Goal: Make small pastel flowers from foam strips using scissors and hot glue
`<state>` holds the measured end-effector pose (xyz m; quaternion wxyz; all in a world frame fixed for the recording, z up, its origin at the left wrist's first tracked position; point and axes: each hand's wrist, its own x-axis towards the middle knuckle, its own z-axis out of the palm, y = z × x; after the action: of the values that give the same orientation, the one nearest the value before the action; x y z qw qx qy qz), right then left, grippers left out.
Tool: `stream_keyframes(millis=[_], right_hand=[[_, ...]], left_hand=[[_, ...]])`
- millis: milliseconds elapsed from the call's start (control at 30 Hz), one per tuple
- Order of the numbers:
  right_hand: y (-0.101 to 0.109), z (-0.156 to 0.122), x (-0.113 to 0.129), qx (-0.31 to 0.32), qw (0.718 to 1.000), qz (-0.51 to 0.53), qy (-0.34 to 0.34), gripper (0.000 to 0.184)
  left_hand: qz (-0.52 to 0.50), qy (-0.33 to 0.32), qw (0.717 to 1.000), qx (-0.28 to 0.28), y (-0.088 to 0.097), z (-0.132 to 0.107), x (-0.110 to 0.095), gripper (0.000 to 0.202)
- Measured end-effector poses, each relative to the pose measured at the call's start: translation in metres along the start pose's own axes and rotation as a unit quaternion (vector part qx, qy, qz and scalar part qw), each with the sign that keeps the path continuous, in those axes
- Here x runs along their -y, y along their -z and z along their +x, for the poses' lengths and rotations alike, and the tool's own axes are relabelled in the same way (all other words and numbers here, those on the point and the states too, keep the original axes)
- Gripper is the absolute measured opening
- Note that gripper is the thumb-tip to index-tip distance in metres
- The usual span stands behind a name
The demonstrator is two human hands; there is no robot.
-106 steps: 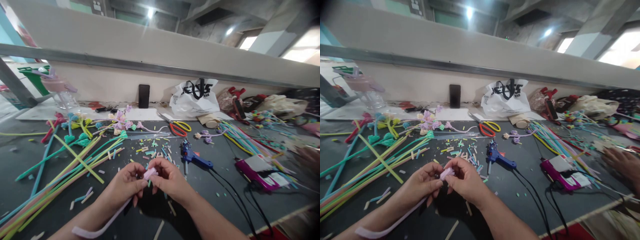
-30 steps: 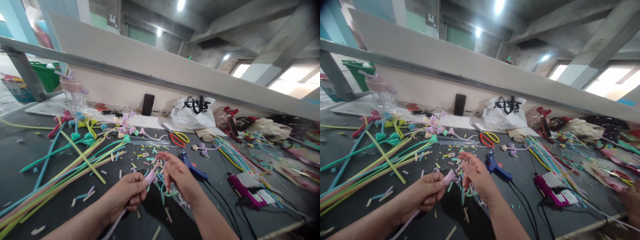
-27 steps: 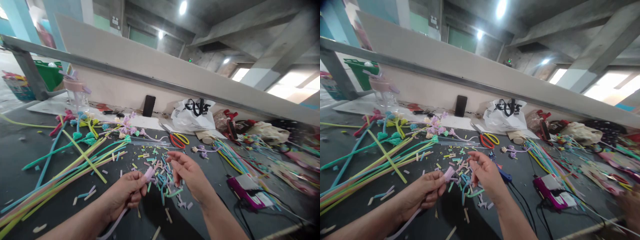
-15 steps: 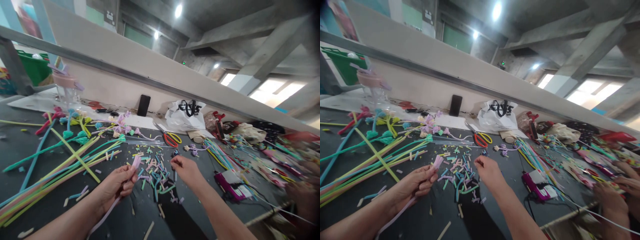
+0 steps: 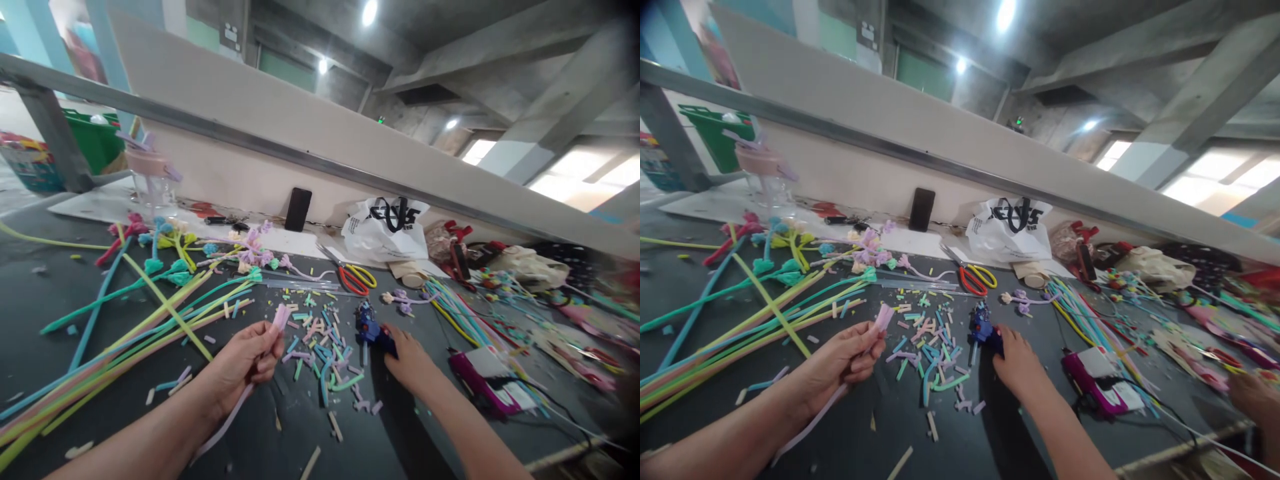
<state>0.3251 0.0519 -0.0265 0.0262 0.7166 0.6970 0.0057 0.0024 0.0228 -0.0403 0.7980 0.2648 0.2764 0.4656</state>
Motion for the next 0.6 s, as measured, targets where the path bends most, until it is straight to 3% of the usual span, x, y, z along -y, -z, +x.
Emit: stream_keyframes(millis=[133,267,367,433,533,600], right_hand=[[0.0,0.007,0.005,-0.01,1.0,-0.014,0.016,0.062],[0.011,0.014,0.009,-0.017,1.0,-0.008,-0.003,0.049],[0.019,0.008,0.012,-0.071,0.992,0.101,-0.041,0.04],[0.024,-0.005,0.018,-0.093,0.962,0.252,-0.049,0.037],[0.029,-0.035,0.039,-0.034,0.867,0.497,0.018,0.029],[0.03,-0.055,0.06,-0.008,0.816,0.576,0.047,0.029]], left_hand=[[0.009,0.002,1.0,-0.022,-0.003,-0.001,0.001,0.018],[0.023,0.004,0.999,-0.026,-0.007,-0.002,0.0,0.019],[0.046,0.005,0.999,-0.014,-0.011,-0.003,-0.001,0.018],[0.064,0.01,0.998,-0.008,-0.014,-0.005,-0.002,0.019],[0.083,0.025,0.996,-0.018,-0.018,-0.007,-0.002,0.024],[0.09,0.033,0.995,-0.035,-0.019,-0.008,-0.001,0.028]])
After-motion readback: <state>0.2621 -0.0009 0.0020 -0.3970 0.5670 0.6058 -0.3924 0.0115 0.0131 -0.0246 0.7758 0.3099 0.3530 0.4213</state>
